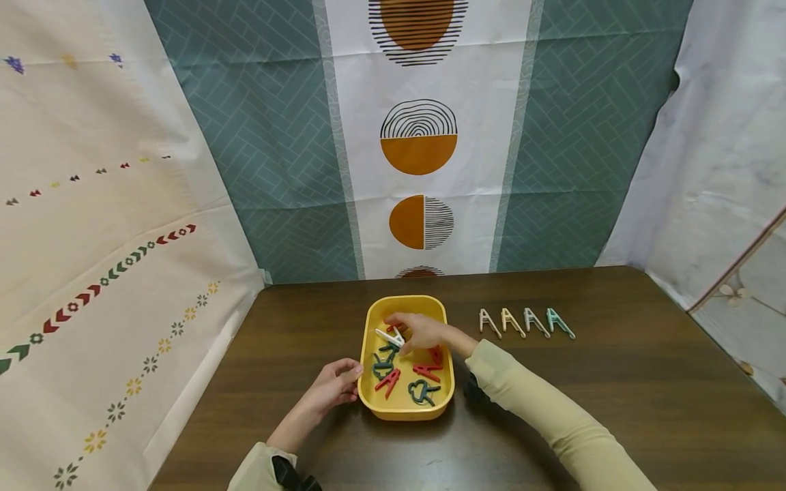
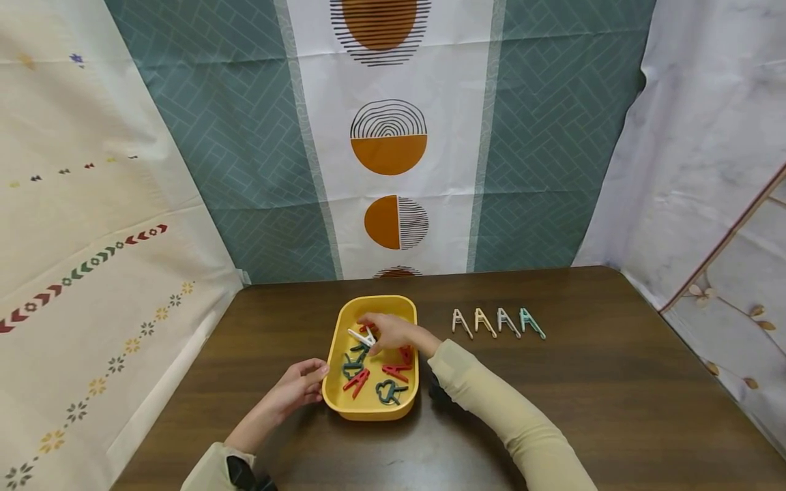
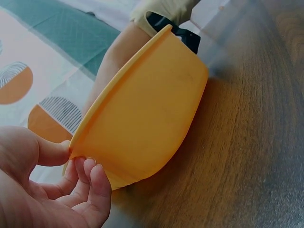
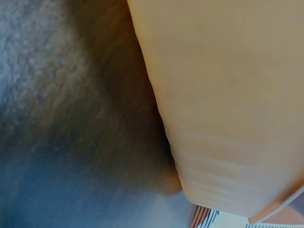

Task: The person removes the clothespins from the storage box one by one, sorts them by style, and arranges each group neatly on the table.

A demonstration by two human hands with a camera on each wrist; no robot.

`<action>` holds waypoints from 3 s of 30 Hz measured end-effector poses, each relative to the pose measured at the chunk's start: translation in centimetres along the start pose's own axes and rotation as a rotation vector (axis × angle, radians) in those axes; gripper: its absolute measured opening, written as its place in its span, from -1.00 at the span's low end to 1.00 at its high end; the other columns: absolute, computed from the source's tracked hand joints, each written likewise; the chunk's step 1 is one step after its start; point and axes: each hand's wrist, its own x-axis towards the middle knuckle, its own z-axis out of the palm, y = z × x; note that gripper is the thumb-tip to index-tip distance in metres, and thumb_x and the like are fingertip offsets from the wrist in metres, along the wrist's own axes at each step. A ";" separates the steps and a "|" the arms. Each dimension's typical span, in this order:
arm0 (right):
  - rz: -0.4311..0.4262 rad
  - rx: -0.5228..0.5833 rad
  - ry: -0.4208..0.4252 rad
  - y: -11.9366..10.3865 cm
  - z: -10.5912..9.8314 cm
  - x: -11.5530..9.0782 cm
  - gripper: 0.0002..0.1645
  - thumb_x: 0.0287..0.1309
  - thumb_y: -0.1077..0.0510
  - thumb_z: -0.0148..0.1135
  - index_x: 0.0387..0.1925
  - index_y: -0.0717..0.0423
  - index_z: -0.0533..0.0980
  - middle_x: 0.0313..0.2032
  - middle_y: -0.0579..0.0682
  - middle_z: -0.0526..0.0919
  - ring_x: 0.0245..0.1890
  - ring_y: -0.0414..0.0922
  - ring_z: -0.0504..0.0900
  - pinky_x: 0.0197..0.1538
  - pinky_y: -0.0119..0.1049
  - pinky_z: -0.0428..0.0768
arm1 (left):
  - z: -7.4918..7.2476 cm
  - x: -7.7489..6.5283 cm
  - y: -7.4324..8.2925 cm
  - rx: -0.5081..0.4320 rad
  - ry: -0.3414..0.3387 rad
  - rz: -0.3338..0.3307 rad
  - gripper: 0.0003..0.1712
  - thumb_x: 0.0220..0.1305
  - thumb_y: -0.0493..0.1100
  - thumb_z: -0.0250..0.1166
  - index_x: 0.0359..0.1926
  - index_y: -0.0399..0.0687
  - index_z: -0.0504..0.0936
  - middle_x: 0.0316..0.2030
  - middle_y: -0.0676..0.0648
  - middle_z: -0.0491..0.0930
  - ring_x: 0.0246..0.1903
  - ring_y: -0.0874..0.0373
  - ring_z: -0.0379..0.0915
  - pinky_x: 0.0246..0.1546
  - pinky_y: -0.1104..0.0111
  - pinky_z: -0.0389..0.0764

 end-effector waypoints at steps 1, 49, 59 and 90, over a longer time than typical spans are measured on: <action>0.002 0.000 -0.003 -0.1 0.0 0.0 -0.19 -0.08 0.22 0.37 0.24 0.12 0.23 0.20 0.07 0.38 0.17 0.00 0.40 0.22 -0.09 0.35 | -0.1 0.3 -0.3 0.002 0.001 0.001 -0.57 0.34 -0.10 0.05 0.02 -0.40 0.31 -0.50 -0.01 0.43 -0.52 0.20 0.38 -0.40 0.39 0.51; -0.035 -0.146 0.129 0.1 0.4 -0.1 -0.64 -0.23 0.15 0.47 -0.29 0.12 0.58 -0.41 0.01 0.59 -0.39 -0.21 0.35 -0.27 -0.43 0.29 | 0.1 0.7 -1.4 -0.009 0.036 0.016 -0.55 0.31 -0.04 0.09 -0.01 -0.36 0.34 -0.51 0.01 0.41 -0.56 0.25 0.38 -0.44 0.43 0.51; -0.005 -0.124 0.228 0.3 0.4 0.0 -0.68 -0.26 0.07 0.49 -0.39 0.06 0.59 -0.48 -0.11 0.61 -0.51 -0.27 0.43 -0.41 -0.43 0.39 | 0.2 0.0 -0.4 -0.012 0.016 0.003 -0.55 0.34 -0.08 0.04 0.02 -0.40 0.31 -0.50 -0.01 0.42 -0.54 0.23 0.38 -0.41 0.41 0.52; -0.102 0.211 0.733 1.4 -1.8 -3.9 -0.58 -0.11 0.11 0.41 -0.14 0.07 0.52 -0.18 0.16 0.57 -0.22 0.08 0.58 -0.15 -0.26 0.59 | 0.0 0.9 -1.4 -0.028 0.002 0.032 -0.51 0.31 -0.04 0.09 0.01 -0.41 0.32 -0.48 0.01 0.43 -0.56 0.29 0.38 -0.45 0.45 0.49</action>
